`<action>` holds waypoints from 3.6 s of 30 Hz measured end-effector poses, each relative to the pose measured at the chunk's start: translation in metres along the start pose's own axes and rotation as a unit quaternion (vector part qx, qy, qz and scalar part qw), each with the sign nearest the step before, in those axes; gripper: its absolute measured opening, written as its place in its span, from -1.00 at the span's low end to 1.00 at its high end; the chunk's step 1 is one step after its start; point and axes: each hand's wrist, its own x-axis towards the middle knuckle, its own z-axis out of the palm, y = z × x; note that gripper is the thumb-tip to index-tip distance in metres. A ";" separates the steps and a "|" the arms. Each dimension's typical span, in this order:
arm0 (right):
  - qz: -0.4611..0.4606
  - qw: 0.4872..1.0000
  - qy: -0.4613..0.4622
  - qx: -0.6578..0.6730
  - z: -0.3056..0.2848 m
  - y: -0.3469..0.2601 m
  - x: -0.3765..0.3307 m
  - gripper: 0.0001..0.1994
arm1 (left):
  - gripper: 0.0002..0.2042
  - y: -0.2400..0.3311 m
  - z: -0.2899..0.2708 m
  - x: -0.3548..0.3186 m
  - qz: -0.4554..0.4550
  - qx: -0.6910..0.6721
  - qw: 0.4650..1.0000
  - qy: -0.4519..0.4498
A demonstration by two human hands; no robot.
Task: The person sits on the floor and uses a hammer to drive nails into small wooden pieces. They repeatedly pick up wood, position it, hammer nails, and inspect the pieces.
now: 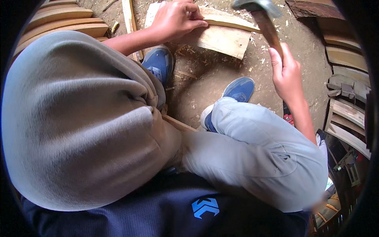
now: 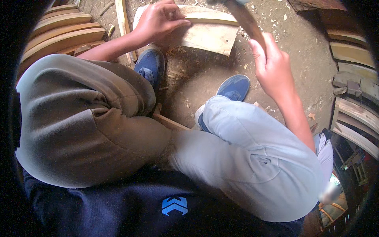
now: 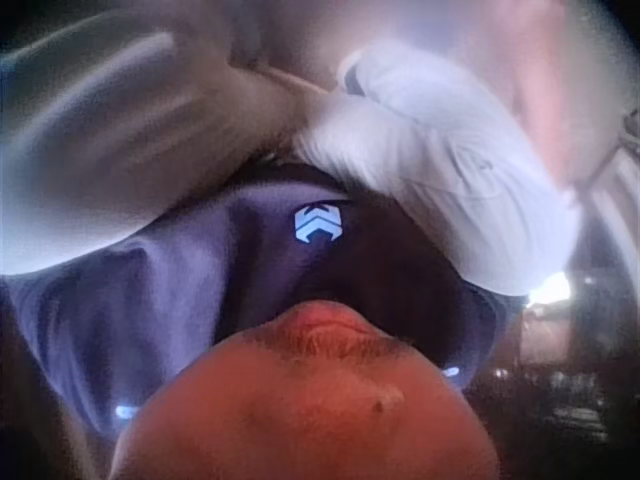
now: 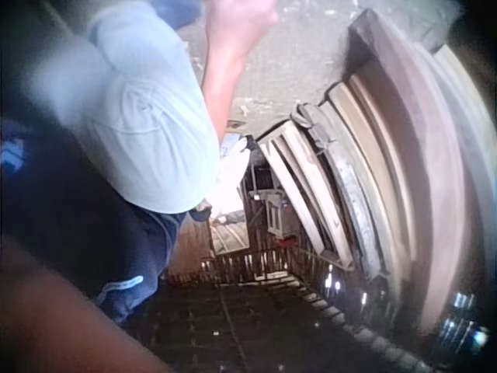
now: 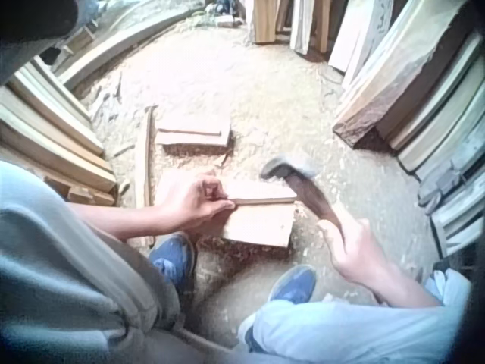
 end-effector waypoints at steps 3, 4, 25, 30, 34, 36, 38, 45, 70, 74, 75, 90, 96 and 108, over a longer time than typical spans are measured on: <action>-0.006 0.996 -0.030 -0.086 0.006 0.015 0.002 -0.81 | -0.80 0.001 0.000 0.000 0.020 0.020 1.000 -0.015; 0.003 0.997 -0.027 -0.077 0.002 0.024 0.000 -0.81 | -0.80 0.005 -0.001 0.001 -0.002 0.010 0.999 -0.037; 0.044 0.997 -0.028 -0.061 -0.007 0.021 -0.009 -0.82 | -0.71 -0.006 0.002 0.003 0.145 0.160 0.975 0.042; 0.017 0.999 0.008 -0.037 0.001 0.027 -0.016 -0.76 | -0.72 -0.007 0.003 0.003 0.156 0.156 0.974 0.049; 0.045 0.998 -0.016 -0.048 -0.013 0.022 -0.008 -0.75 | -0.72 -0.013 0.004 0.005 0.153 0.137 0.978 0.045; 0.071 0.997 0.024 0.006 -0.025 0.013 -0.012 -0.75 | -0.73 -0.008 0.005 0.003 0.156 0.156 0.974 0.043; 0.077 0.996 0.035 0.010 -0.022 0.017 -0.015 -0.75 | -0.74 -0.005 0.004 0.007 0.170 0.145 0.974 0.049; 0.055 0.998 0.006 -0.035 -0.027 0.020 -0.012 -0.77 | -0.76 -0.005 0.001 0.005 0.149 0.135 0.979 0.034; 0.042 0.995 -0.057 -0.077 -0.019 0.012 -0.001 -0.76 | -0.76 -0.004 0.003 0.005 0.152 0.123 0.980 0.028; 0.041 0.999 0.001 0.000 -0.031 0.001 -0.011 -0.77 | -0.76 -0.004 0.003 0.002 0.153 0.124 0.980 0.033; 0.041 0.999 0.004 -0.006 -0.023 0.007 -0.016 -0.77 | -0.76 -0.007 0.004 -0.001 0.156 0.123 0.979 0.038; 0.084 0.995 -0.018 -0.044 -0.022 0.019 -0.029 -0.76 | -0.75 0.002 0.006 -0.001 0.100 0.121 0.988 -0.001; 0.011 0.987 -0.017 -0.159 -0.002 0.041 -0.029 -0.81 | -0.74 0.002 0.001 0.004 0.129 0.135 0.982 0.009; 0.016 0.994 0.100 -0.040 -0.006 0.035 -0.038 -0.84 | -0.73 0.000 0.003 0.007 0.100 0.127 0.987 -0.021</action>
